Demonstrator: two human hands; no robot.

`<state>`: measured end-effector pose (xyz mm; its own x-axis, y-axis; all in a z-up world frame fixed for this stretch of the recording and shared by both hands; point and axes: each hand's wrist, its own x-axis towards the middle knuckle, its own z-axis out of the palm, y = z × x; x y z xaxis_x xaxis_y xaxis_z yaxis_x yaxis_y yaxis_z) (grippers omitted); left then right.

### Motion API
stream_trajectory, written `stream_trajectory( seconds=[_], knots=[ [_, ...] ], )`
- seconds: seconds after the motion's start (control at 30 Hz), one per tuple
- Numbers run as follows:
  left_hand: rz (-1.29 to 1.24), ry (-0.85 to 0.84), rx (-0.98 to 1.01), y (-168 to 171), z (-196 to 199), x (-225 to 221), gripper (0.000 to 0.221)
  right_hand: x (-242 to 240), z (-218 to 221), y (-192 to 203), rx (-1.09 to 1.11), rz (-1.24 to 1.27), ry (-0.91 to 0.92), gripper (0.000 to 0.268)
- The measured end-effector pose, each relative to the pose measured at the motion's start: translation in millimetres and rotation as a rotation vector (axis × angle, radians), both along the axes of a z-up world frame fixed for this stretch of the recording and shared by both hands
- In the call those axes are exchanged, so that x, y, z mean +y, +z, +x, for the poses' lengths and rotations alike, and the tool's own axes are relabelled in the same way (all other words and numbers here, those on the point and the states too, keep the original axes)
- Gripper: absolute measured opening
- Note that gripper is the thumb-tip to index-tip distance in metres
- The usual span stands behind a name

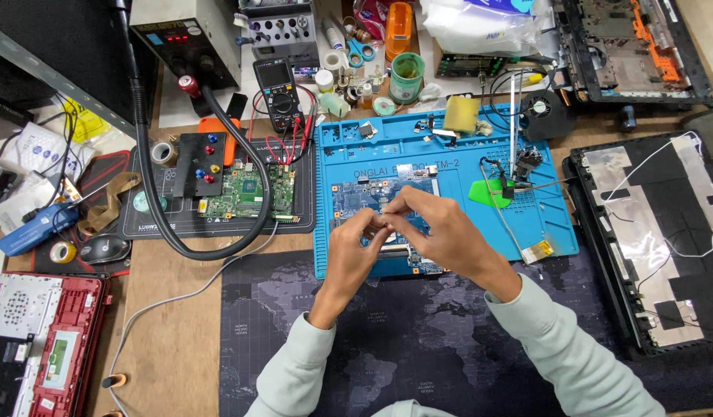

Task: Repairing a laptop by inspecting the screen assembly and testing the motherboard with a multimeter

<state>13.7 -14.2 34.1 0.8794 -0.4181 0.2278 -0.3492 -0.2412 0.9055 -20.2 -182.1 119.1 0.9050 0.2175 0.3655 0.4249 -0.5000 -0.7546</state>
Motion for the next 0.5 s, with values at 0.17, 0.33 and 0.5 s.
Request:
stream_trajectory(
  seconds=[0.17,0.33,0.5],
  knots=[
    [-0.011,-0.004,-0.029,7,-2,1,0.012,-3,0,-2,0.042,-0.003,0.023,0.007],
    [-0.032,-0.03,-0.01,15,-1,0,0.011,-3,3,4,0.076,0.0,0.022,0.008],
    [-0.04,-0.033,0.023,13,0,-2,0.01,-5,8,4,0.117,0.031,0.024,0.003]
  ],
)
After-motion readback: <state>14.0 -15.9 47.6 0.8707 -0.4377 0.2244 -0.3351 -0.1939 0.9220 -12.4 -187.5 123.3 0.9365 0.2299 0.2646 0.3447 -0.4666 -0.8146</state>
